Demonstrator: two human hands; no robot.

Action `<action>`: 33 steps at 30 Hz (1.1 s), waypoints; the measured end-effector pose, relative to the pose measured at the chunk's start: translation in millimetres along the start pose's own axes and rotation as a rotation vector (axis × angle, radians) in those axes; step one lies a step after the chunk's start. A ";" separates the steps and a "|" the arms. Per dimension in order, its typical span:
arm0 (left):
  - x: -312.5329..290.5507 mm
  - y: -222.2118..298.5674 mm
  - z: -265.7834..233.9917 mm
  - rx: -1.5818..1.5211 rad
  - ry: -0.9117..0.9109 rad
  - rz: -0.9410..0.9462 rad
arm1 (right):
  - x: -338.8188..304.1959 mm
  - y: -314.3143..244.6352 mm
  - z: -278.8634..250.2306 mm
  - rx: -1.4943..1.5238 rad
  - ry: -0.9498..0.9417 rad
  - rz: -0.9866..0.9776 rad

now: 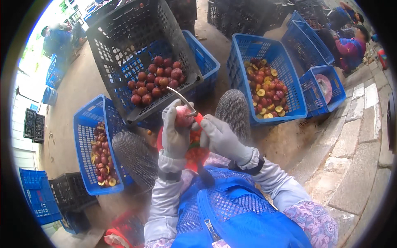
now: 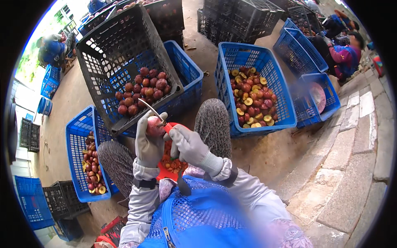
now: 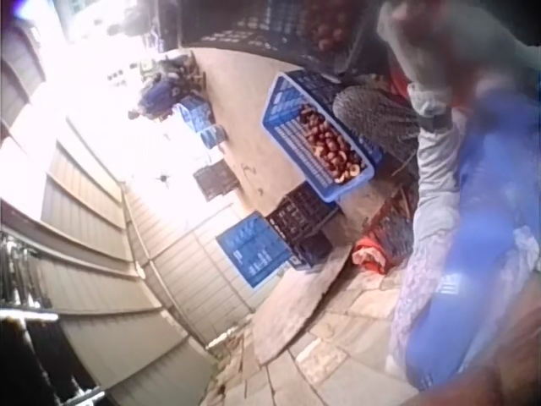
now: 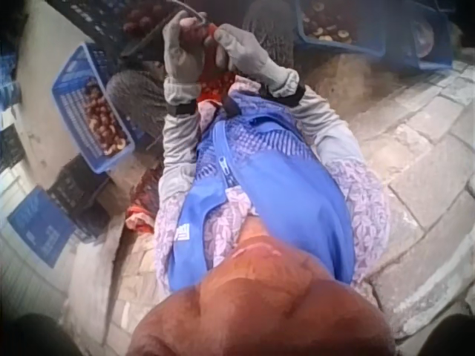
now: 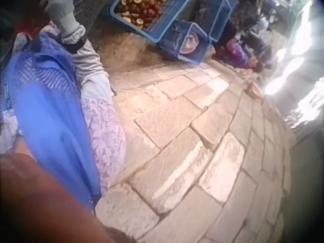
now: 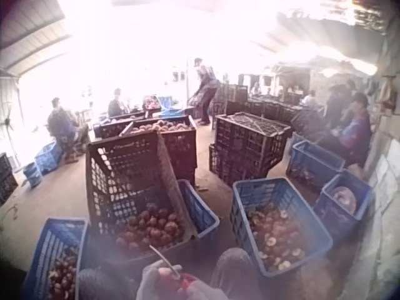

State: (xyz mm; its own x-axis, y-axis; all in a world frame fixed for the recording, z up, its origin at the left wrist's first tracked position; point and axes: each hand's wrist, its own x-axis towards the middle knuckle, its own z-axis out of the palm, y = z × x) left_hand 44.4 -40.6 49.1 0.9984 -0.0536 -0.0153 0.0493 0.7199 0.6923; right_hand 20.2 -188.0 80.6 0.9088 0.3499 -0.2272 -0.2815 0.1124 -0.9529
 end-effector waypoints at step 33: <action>-6.5 11.5 -27.1 -0.623 0.125 -0.267 | -6.1 3.8 -7.2 0.457 -0.136 0.020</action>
State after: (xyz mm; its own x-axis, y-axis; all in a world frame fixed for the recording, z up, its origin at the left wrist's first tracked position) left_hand 39.1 -13.2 37.5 0.9435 -0.2314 -0.2372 0.2627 0.9586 0.1098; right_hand 15.8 -196.4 76.9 0.8617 0.4717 -0.1873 -0.4332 0.4913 -0.7556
